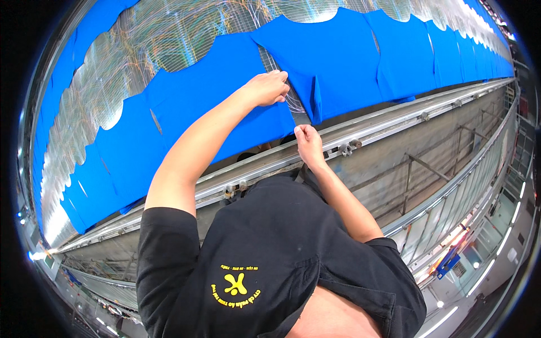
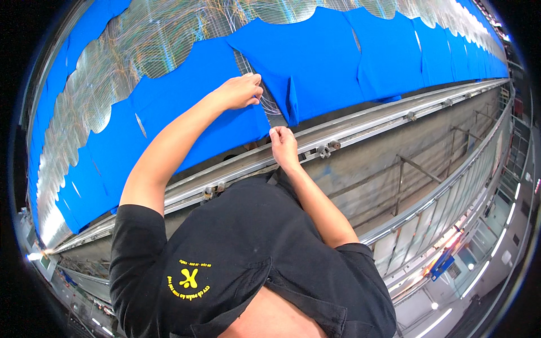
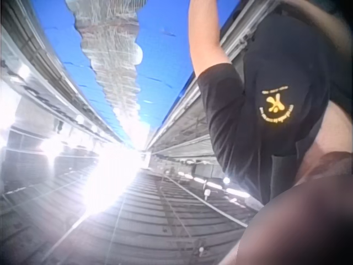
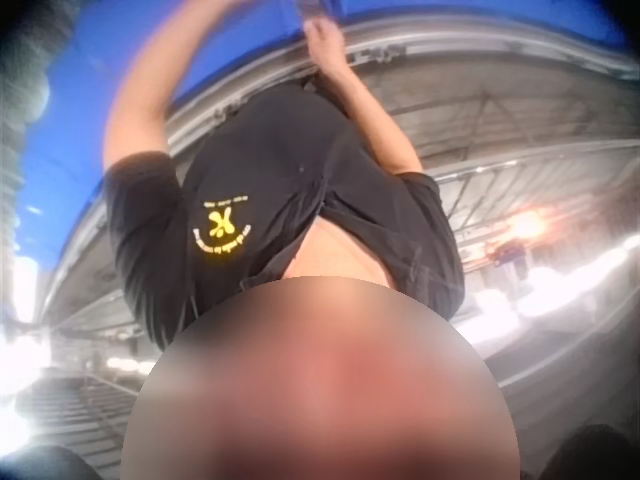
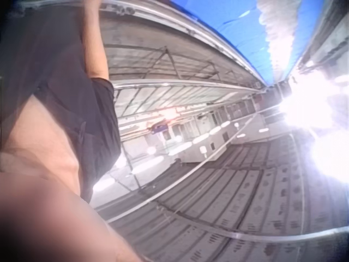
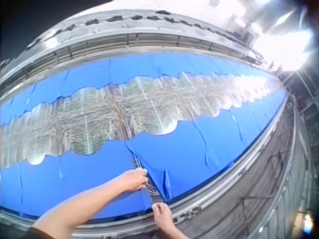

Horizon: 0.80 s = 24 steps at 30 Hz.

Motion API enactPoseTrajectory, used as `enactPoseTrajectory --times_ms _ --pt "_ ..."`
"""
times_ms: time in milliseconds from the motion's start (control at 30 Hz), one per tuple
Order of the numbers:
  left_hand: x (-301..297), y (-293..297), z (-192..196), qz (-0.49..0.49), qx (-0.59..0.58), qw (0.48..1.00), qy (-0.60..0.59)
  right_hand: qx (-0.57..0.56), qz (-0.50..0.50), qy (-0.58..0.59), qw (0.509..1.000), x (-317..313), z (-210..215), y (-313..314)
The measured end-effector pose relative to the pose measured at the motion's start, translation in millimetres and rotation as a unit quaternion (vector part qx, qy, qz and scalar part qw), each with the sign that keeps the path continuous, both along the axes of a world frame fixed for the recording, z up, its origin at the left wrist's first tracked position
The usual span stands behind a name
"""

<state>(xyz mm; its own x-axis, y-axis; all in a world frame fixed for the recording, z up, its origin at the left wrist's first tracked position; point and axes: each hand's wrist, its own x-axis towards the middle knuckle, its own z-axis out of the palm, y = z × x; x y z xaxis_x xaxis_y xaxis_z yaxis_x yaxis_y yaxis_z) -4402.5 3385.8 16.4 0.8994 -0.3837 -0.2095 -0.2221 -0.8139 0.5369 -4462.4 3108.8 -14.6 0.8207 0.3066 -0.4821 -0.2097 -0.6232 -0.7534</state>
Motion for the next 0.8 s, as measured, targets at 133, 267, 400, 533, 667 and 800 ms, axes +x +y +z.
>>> enactPoseTrajectory --times_ms 133,267,400,533,667,800 --pt "-6 3 -8 0.134 -0.023 0.987 -0.080 -0.010 -0.013 0.014 1.000 8 2 5" --pt "-55 -8 -26 0.340 0.008 0.908 -0.244 -0.028 0.016 -0.001 0.999 9 3 6" --pt "-103 -64 -31 0.232 0.108 0.960 -0.115 -0.016 0.024 -0.010 1.000 11 2 -1" --pt "-129 -126 -31 0.141 0.072 0.985 -0.073 0.000 -0.017 -0.119 0.993 28 15 -2" --pt "-144 -140 -27 0.195 -0.078 0.970 -0.120 -0.131 0.025 -0.257 0.957 52 15 -16" --pt "-147 -143 -27 0.389 -0.383 0.838 -0.018 -0.112 0.166 -0.325 0.924 57 -7 -29"
